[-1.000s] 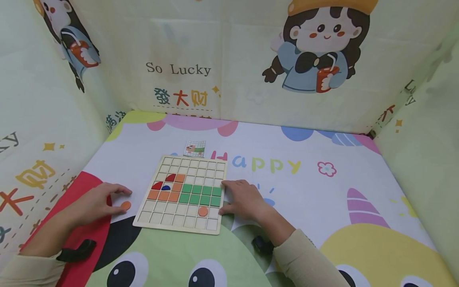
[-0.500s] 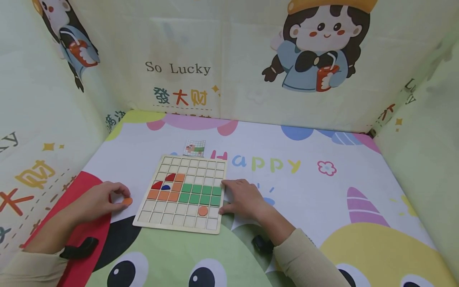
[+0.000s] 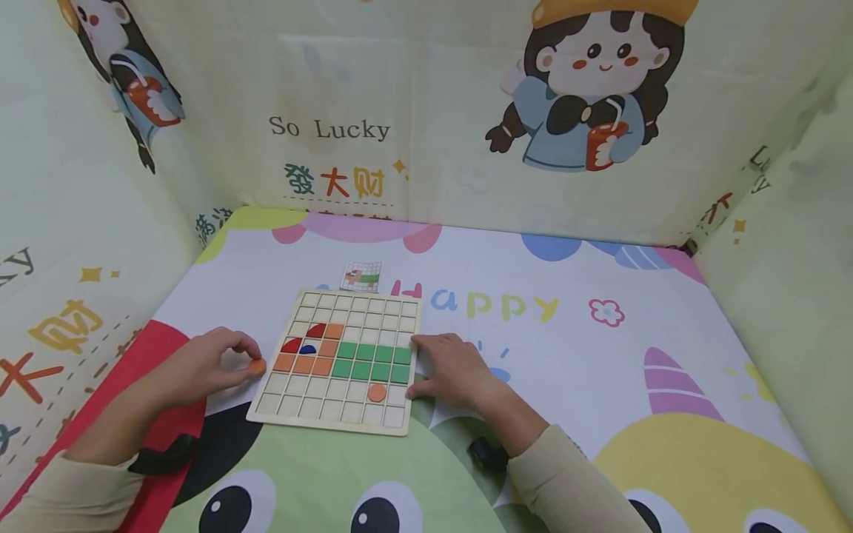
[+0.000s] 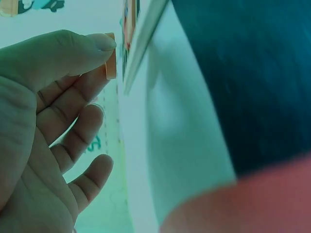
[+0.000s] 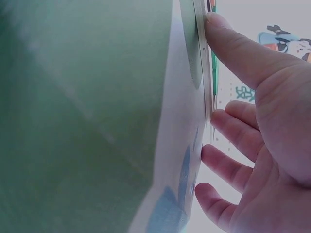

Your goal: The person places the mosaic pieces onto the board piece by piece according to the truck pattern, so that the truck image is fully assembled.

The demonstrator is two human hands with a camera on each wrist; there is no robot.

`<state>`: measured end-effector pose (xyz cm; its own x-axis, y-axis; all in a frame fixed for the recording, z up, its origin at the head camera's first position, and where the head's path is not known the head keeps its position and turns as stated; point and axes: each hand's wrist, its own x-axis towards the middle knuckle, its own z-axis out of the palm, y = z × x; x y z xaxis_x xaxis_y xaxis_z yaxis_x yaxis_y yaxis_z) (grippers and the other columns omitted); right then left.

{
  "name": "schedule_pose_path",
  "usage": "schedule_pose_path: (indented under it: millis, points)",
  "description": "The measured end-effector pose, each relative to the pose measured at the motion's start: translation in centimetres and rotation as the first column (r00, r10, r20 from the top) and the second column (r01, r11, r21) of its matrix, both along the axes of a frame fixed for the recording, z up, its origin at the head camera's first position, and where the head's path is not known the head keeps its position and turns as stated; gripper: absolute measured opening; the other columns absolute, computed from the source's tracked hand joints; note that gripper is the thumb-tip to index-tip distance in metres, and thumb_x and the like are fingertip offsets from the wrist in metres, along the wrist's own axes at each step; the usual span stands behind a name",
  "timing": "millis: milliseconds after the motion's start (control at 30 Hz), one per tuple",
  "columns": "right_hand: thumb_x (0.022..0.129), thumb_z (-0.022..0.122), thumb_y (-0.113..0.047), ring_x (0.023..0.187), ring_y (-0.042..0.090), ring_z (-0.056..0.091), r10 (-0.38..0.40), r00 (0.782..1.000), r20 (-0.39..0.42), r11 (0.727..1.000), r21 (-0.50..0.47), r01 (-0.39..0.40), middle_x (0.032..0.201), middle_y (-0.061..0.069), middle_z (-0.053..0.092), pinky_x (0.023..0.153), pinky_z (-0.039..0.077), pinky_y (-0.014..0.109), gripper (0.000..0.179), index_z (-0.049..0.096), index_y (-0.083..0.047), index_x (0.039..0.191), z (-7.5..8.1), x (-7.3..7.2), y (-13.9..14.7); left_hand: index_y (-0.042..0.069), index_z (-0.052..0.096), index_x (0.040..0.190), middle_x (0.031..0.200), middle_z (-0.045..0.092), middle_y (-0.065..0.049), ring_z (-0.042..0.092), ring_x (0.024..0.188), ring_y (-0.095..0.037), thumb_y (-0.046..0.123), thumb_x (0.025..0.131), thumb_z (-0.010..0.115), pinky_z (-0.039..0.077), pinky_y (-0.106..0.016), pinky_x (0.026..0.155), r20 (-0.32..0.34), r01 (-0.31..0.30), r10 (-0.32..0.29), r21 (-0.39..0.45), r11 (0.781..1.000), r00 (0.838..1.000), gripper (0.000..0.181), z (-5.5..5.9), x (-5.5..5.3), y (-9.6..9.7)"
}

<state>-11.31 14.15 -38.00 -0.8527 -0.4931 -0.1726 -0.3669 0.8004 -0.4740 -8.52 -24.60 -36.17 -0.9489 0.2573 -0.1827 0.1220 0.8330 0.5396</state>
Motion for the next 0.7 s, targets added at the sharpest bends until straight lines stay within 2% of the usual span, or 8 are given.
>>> schedule_pose_path:
  millis: [133, 300, 433, 700]
  points:
    - [0.077, 0.085, -0.044, 0.133, 0.034, 0.044, 0.004, 1.000, -0.002, 1.000, 0.000, -0.004, 0.143, 0.008, 0.055, 0.104, 0.038, 0.057, 0.084, 0.050, -0.011, 0.147, 0.0, 0.0, 0.0, 0.010, 0.070, 0.106, 0.114, 0.061, -0.015, 0.052, 0.109, -0.038, 0.017, 0.073, 0.088, 0.060, -0.040, 0.070, 0.008, 0.018, -0.018, 0.031, 0.999, 1.000, 0.039, 0.3, 0.1, 1.1]
    - [0.077, 0.085, -0.044, 0.133, 0.034, 0.045, 0.010, 1.000, -0.005, 1.000, -0.001, -0.010, 0.142, 0.008, 0.055, 0.103, 0.039, 0.057, 0.084, 0.050, -0.011, 0.146, 0.1, 0.0, 0.0, 0.012, 0.070, 0.105, 0.113, 0.061, -0.014, 0.053, 0.109, -0.036, 0.019, 0.075, 0.088, 0.059, -0.039, 0.072, -0.004, 0.059, -0.059, 0.030, 0.998, 0.998, 0.036, 0.2, 0.1, 2.3]
    - [0.077, 0.085, -0.044, 0.133, 0.034, 0.045, 0.015, 1.000, -0.005, 1.000, -0.006, -0.015, 0.142, 0.008, 0.056, 0.104, 0.038, 0.057, 0.084, 0.050, -0.010, 0.146, 0.1, 0.0, 0.0, 0.014, 0.071, 0.103, 0.109, 0.061, -0.010, 0.053, 0.106, -0.032, 0.019, 0.074, 0.088, 0.059, -0.036, 0.073, -0.006, 0.084, -0.084, 0.022, 0.996, 0.996, 0.033, -0.1, 0.0, 3.1]
    - [0.078, 0.085, -0.044, 0.132, 0.034, 0.046, 0.028, 1.000, -0.009, 1.000, -0.006, -0.029, 0.142, 0.010, 0.056, 0.103, 0.039, 0.056, 0.084, 0.050, -0.007, 0.145, 0.1, -0.1, 0.2, 0.018, 0.071, 0.097, 0.097, 0.061, 0.003, 0.053, 0.096, -0.021, 0.021, 0.079, 0.085, 0.054, -0.031, 0.074, -0.029, 0.191, -0.190, 0.014, 0.982, 0.981, 0.024, -0.4, -0.3, 4.3]
